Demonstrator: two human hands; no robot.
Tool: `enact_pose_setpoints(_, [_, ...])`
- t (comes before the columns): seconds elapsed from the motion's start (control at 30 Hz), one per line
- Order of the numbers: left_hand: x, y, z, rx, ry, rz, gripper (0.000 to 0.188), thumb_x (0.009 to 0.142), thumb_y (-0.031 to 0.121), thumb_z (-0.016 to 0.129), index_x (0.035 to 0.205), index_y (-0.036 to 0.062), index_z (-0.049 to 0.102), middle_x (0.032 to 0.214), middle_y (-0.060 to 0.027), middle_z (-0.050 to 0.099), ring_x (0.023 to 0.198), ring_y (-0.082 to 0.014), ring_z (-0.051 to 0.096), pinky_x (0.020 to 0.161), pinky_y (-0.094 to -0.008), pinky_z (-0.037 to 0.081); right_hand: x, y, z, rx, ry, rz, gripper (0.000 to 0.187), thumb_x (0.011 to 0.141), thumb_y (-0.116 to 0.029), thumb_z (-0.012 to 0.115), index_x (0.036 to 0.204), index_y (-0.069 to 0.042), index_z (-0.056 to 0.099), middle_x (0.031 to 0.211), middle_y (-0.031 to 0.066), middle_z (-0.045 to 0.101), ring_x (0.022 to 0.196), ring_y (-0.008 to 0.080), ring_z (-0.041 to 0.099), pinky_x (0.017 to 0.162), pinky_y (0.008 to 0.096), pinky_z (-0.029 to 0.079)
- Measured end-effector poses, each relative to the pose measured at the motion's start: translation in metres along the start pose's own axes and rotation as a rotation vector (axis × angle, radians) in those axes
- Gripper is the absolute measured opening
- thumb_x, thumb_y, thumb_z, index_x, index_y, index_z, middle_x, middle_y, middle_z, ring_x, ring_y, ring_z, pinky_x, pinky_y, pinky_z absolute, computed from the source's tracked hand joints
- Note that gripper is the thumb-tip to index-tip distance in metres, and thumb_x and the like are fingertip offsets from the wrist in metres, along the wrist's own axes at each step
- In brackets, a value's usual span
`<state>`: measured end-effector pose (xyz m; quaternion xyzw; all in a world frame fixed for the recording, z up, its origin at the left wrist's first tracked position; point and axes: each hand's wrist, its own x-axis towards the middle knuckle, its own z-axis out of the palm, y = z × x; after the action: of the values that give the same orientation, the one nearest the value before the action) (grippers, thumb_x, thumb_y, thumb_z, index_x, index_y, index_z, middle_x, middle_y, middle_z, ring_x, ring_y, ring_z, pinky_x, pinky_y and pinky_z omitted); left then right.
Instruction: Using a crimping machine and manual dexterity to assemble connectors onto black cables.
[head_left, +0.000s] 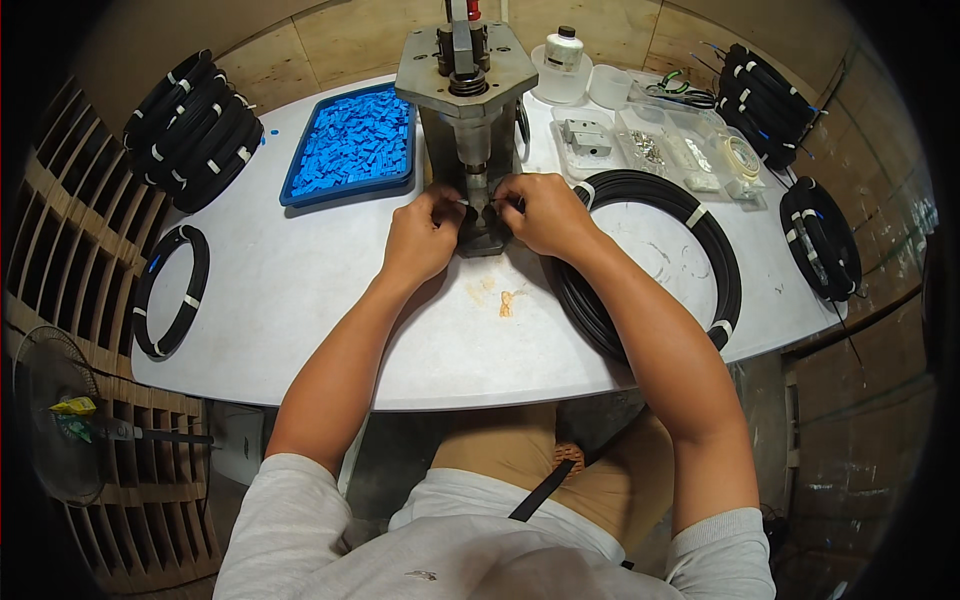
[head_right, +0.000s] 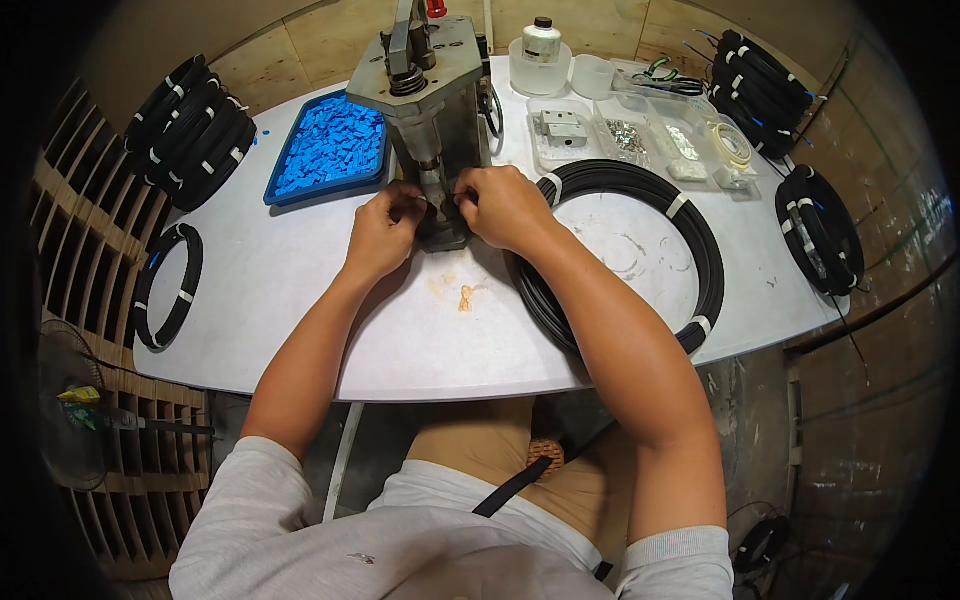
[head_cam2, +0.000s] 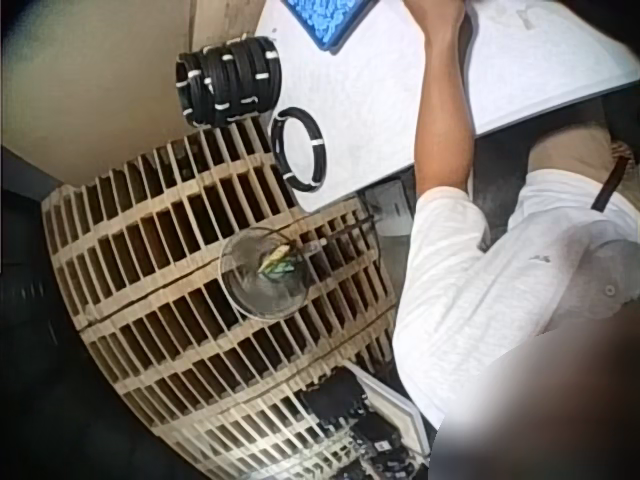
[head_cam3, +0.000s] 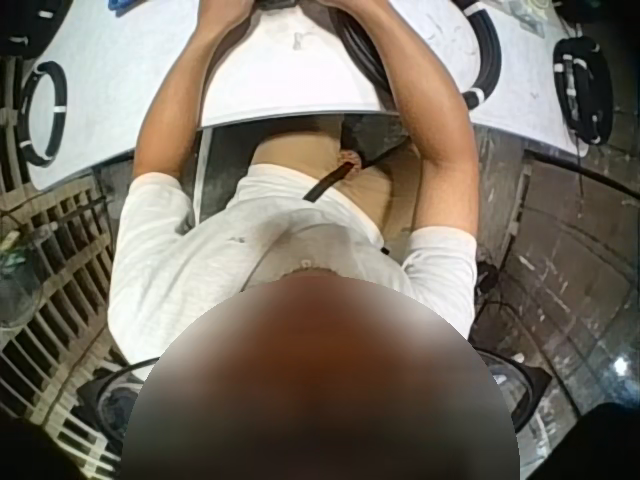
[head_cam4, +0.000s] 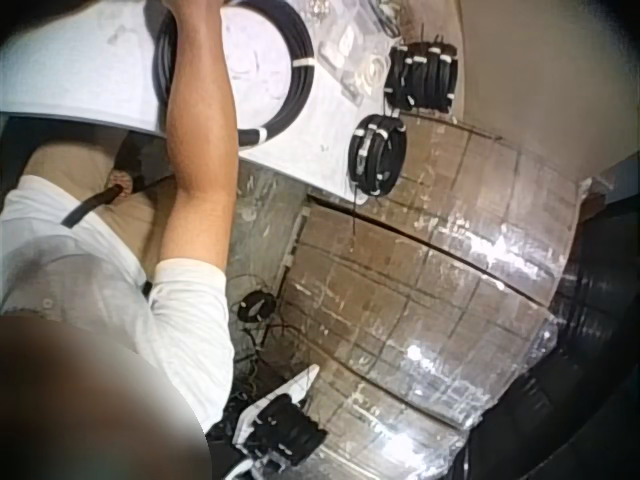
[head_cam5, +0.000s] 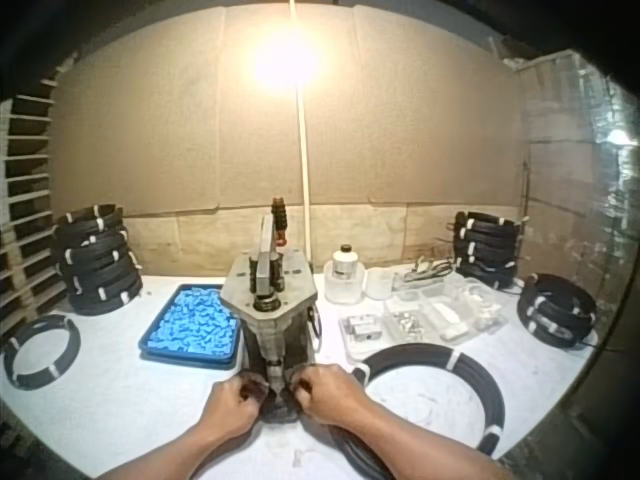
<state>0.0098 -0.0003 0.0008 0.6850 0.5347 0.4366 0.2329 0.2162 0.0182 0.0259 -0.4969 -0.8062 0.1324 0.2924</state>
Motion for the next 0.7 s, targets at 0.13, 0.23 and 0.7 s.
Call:
enact_pose_setpoints(0.13, [0.0001,-0.0009,0.0003,-0.010,0.008,0.006,0.019,0.092,0.013,0.067,0.107,-0.0003,0.069,0.088,-0.0162,0.075,0.080,-0.0204,0.071,0.077,-0.0334,0.054,0.0002,0.0000,0.0001,0.002,0.006,-0.007,0.019,0.084,-0.015,0.065,0.097,-0.009,0.077,0.090,0.0185,0.074,0.087,0.0391,0.071,0.081,0.0456,0.057])
enact_pose_setpoints(0.23, [0.0006,-0.0028,0.0005,-0.004,0.008,0.012,0.019,0.092,0.012,0.067,0.107,-0.0004,0.069,0.087,-0.0162,0.075,0.079,-0.0198,0.071,0.076,-0.0335,0.054,0.0002,-0.0013,-0.0008,0.014,-0.002,0.001,0.019,0.083,-0.015,0.065,0.097,-0.009,0.077,0.090,0.0183,0.074,0.087,0.0390,0.071,0.081,0.0456,0.057])
enact_pose_setpoints(0.7, [0.0004,0.0002,-0.0008,0.033,-0.007,0.021,0.020,0.092,0.010,0.067,0.108,-0.0012,0.069,0.091,-0.0167,0.076,0.085,-0.0218,0.074,0.080,-0.0330,0.055,0.0001,0.0001,0.0002,-0.017,0.014,-0.005,0.017,0.086,-0.016,0.067,0.097,-0.009,0.077,0.090,0.0184,0.074,0.087,0.0393,0.071,0.081,0.0468,0.057])
